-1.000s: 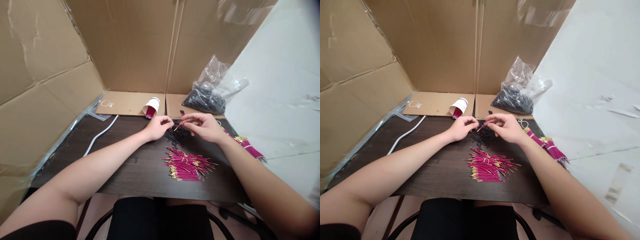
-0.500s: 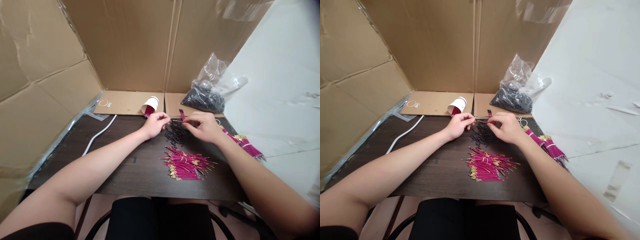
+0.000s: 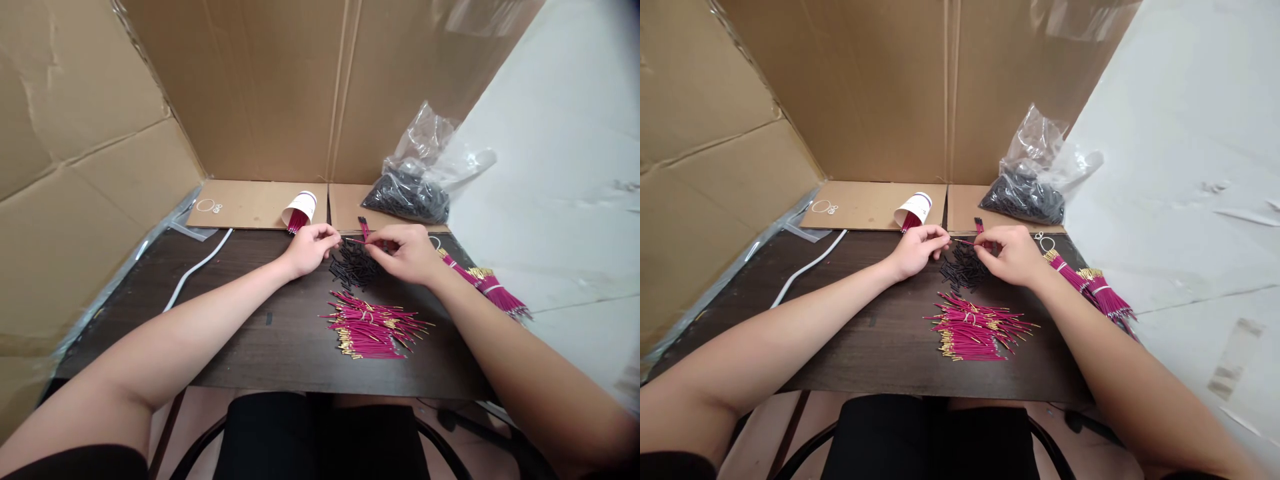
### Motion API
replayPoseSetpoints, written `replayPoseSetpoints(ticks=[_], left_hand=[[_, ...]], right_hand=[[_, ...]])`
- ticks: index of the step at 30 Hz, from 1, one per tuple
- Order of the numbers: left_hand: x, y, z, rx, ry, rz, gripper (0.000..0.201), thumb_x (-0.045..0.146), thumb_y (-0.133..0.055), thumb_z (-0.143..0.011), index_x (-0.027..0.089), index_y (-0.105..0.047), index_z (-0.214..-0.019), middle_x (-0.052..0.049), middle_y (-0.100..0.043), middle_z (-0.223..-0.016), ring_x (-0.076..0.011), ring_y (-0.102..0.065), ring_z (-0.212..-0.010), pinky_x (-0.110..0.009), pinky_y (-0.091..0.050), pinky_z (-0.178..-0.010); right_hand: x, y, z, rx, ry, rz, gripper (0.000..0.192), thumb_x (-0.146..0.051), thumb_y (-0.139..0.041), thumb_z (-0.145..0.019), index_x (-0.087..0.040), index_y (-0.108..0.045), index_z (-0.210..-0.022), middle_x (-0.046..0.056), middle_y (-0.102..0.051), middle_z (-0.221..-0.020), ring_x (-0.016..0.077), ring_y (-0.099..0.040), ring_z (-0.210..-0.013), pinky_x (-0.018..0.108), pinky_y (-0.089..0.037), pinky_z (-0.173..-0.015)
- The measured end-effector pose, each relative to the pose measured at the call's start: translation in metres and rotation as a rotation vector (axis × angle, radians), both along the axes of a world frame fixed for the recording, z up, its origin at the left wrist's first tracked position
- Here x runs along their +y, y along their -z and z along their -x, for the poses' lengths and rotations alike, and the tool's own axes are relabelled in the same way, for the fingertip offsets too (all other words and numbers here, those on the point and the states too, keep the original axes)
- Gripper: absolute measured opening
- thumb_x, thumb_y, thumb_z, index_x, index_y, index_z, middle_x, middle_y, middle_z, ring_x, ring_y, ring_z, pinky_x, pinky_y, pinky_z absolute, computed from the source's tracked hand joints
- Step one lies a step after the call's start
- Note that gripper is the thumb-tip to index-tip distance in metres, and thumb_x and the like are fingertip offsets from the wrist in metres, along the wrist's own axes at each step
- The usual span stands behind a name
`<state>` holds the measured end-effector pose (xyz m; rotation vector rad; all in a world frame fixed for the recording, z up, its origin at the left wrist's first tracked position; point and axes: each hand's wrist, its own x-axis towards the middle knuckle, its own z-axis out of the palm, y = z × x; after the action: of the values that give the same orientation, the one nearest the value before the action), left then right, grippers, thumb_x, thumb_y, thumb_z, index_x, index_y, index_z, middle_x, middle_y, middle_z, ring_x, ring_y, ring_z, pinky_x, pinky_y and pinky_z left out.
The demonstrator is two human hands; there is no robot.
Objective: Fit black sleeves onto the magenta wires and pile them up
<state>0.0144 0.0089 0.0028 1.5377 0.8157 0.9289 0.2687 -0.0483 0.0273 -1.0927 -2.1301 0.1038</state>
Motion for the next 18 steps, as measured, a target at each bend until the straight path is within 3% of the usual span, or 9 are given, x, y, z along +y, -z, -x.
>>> replayPoseSetpoints(ticks=[18], left_hand=[[-0.0025, 0.0048, 0.0007, 0.139, 0.012, -0.121, 0.016, 0.029, -0.074, -0.097, 0.014, -0.074, -0.092, -0.005, -0.072, -0.083, -0.0136, -0.056, -0.07, -0.031, -0.046, -0.071]], right_hand=[[0.0002, 0.004, 0.004, -0.036, -0.003, 0.0, 0.017, -0.029, -0.069, -0.1, -0.023, -0.084, -0.096, 0.005, -0.08, -0.085, 0.0195, -0.069, -0.069, 0.037, -0.052, -0.069]])
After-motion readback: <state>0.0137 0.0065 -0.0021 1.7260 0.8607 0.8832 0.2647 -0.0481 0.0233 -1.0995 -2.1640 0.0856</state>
